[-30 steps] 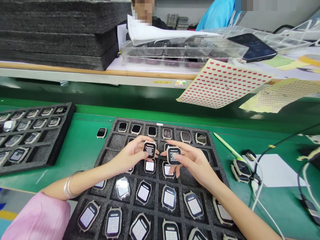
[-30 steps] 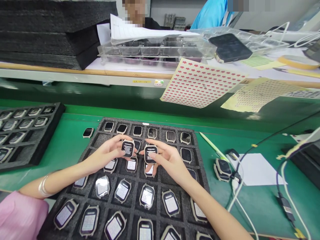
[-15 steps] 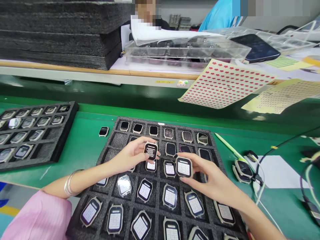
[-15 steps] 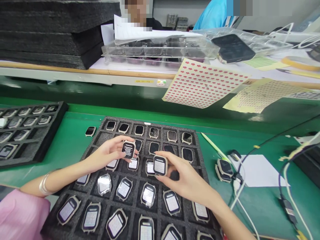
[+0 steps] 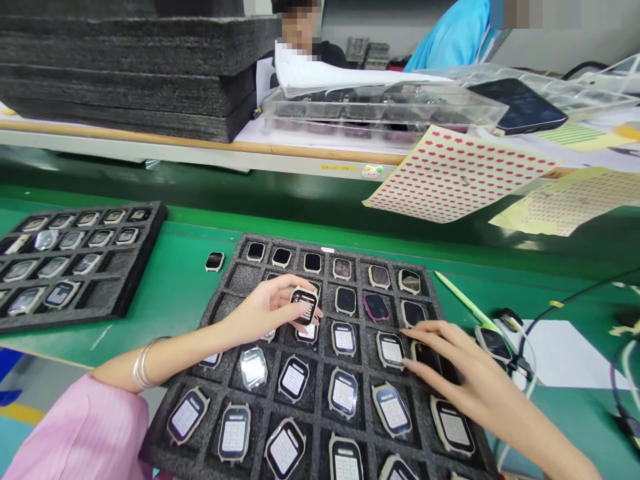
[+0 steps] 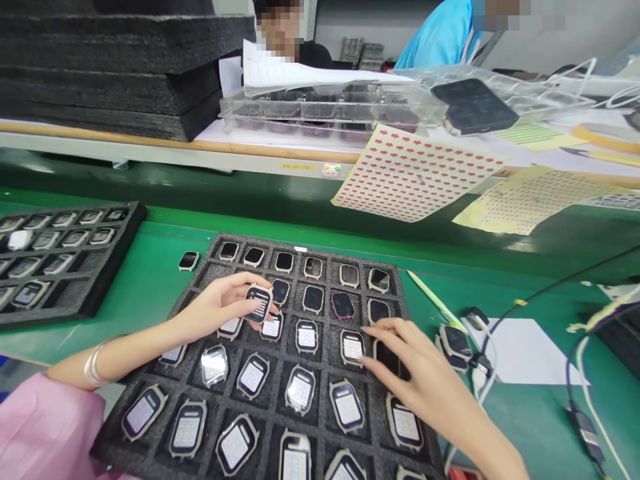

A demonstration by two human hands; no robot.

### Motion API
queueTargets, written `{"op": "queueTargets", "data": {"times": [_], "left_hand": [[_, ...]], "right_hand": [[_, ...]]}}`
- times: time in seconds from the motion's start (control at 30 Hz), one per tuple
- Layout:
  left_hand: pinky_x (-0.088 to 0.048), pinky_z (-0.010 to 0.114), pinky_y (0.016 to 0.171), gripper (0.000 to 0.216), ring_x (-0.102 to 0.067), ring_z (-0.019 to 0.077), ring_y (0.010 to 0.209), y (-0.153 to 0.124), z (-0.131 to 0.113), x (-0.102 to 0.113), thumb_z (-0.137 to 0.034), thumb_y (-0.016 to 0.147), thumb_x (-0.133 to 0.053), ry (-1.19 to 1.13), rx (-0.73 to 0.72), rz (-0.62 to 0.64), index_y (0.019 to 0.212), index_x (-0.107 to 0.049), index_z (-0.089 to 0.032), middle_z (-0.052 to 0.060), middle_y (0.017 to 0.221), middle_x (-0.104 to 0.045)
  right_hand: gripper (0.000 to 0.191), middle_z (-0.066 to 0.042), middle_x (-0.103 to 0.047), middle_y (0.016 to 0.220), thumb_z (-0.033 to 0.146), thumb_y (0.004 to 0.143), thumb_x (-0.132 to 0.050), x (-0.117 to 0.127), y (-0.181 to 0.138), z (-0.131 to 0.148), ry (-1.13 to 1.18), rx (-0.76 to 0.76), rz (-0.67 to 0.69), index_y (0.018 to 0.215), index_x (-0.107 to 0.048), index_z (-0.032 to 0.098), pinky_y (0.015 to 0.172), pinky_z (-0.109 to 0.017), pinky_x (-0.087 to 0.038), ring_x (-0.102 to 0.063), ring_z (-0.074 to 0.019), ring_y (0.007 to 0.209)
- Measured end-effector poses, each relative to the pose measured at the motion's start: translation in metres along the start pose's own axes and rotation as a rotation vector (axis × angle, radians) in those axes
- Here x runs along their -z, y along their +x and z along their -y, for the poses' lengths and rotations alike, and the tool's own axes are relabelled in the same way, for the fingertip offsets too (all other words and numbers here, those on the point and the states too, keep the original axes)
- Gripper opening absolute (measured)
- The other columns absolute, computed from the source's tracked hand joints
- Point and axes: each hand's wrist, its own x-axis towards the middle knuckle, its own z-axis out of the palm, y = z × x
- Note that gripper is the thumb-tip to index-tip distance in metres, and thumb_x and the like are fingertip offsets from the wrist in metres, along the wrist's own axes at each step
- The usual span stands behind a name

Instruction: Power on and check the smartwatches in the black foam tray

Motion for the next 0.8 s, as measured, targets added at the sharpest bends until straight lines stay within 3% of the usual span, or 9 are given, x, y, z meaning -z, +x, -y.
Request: {"op": "queueTargets", "data": {"times": [0.1, 0.2, 0.33, 0.47, 0.67, 0.8], "left_hand": [[-0.058, 0.037, 0.075, 0.029, -0.067, 0.0245, 0.097, -0.002, 0.0, 0.002, -0.03, 0.086, -0.064, -0.004, 0.004, -0.002, 0.109, -0.053, -0.017, 0.008, 0.092, -0.068], [-0.055, 0.037, 0.081, 0.039, -0.065, 0.022, 0.099, -0.006, 0.001, 0.008, -0.022, 0.082, -0.067, 0.035, -0.003, -0.015, 0.116, -0.048, -0.018, 0.008, 0.098, -0.067], [-0.048, 0.035, 0.092, 0.058, -0.062, 0.0166, 0.097, -0.012, 0.0, 0.029, -0.012, 0.075, -0.07, 0.196, -0.069, -0.1, 0.125, -0.041, -0.021, 0.004, 0.102, -0.063], [-0.047, 0.035, 0.089, 0.053, -0.06, 0.0177, 0.096, -0.016, 0.0, 0.048, -0.018, 0.077, -0.068, 0.272, -0.077, -0.194, 0.124, -0.042, -0.021, 0.004, 0.099, -0.061], [-0.046, 0.031, 0.082, 0.045, -0.056, 0.0174, 0.092, -0.016, -0.002, 0.041, -0.016, 0.075, -0.066, 0.3, -0.1, -0.219, 0.117, -0.049, -0.019, 0.002, 0.096, -0.056], [-0.046, 0.027, 0.071, 0.046, -0.054, 0.0164, 0.085, -0.013, -0.011, 0.028, -0.016, 0.076, -0.065, 0.279, -0.063, -0.183, 0.118, -0.047, -0.018, 0.002, 0.092, -0.055]], "right_hand": [[0.037, -0.013, -0.067, 0.095, 0.05, 0.092, -0.047, 0.004, -0.009, -0.012, -0.098, -0.046, -0.038, 0.096, -0.068, 0.019, 0.08, -0.052, -0.051, -0.064, -0.0336, 0.088], [0.041, -0.014, -0.069, 0.091, 0.051, 0.093, -0.042, 0.003, -0.017, -0.016, -0.114, -0.094, -0.034, 0.095, -0.067, 0.018, 0.077, -0.052, -0.052, -0.066, -0.034, 0.084], [0.045, -0.012, -0.07, 0.087, 0.059, 0.088, -0.046, -0.004, -0.022, -0.012, -0.005, -0.181, -0.067, 0.096, -0.064, 0.019, 0.064, -0.042, -0.054, -0.067, -0.0297, 0.071], [0.054, -0.006, -0.065, 0.067, 0.071, 0.079, -0.052, -0.014, -0.017, -0.008, 0.081, -0.325, -0.117, 0.093, -0.063, 0.02, 0.046, -0.034, -0.047, -0.055, -0.0212, 0.046], [0.057, 0.0, -0.052, 0.05, 0.072, 0.074, -0.057, -0.011, -0.012, -0.004, 0.125, -0.396, -0.078, 0.085, -0.068, 0.017, 0.044, -0.033, -0.043, -0.051, -0.0216, 0.046], [0.037, -0.005, -0.063, 0.069, 0.057, 0.078, -0.066, 0.015, -0.004, 0.012, 0.399, -0.367, -0.021, 0.082, -0.066, 0.02, 0.051, -0.032, -0.053, -0.06, -0.0225, 0.061]]}}
